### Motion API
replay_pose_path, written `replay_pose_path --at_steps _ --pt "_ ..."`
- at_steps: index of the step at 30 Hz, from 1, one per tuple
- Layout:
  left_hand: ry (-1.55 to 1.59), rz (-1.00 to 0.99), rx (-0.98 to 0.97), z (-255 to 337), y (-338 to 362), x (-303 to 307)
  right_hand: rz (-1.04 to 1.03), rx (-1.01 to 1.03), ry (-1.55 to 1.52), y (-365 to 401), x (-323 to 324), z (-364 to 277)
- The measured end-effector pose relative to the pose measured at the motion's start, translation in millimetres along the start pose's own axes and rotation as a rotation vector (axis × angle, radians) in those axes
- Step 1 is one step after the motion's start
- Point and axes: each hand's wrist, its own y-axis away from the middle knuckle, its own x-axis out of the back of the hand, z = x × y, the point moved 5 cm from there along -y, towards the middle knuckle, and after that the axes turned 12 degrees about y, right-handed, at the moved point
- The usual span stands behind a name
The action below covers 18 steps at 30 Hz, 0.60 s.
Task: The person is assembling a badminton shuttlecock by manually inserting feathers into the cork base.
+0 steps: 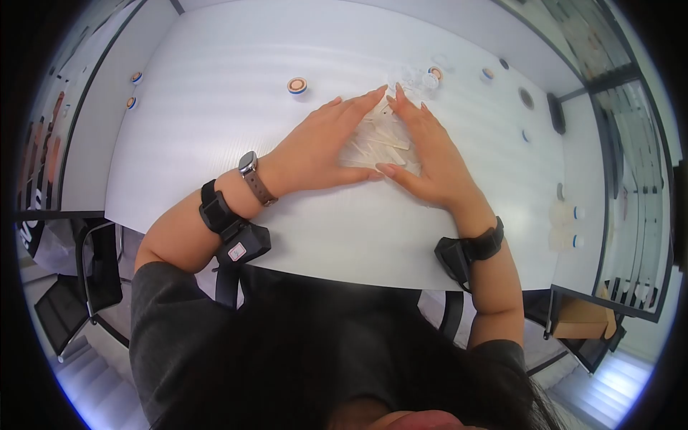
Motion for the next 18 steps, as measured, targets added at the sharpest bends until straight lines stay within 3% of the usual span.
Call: replay_pose_path --at_steps 7,11,18 --pt "0.080 0.054 -0.086 -4.1 0.2 0.7 0.060 -0.057 -0.076 3.8 7.0 -0.3" --pt "-0.118 0.048 -0.184 -3.4 0.8 0.0 0.069 -0.132 -0.103 10.9 14.7 4.5" --pt "-0.107 0.151 -0.120 -6.0 -1.5 6.1 -0.074 -0.087 -0.010 20.1 11.9 -1.1"
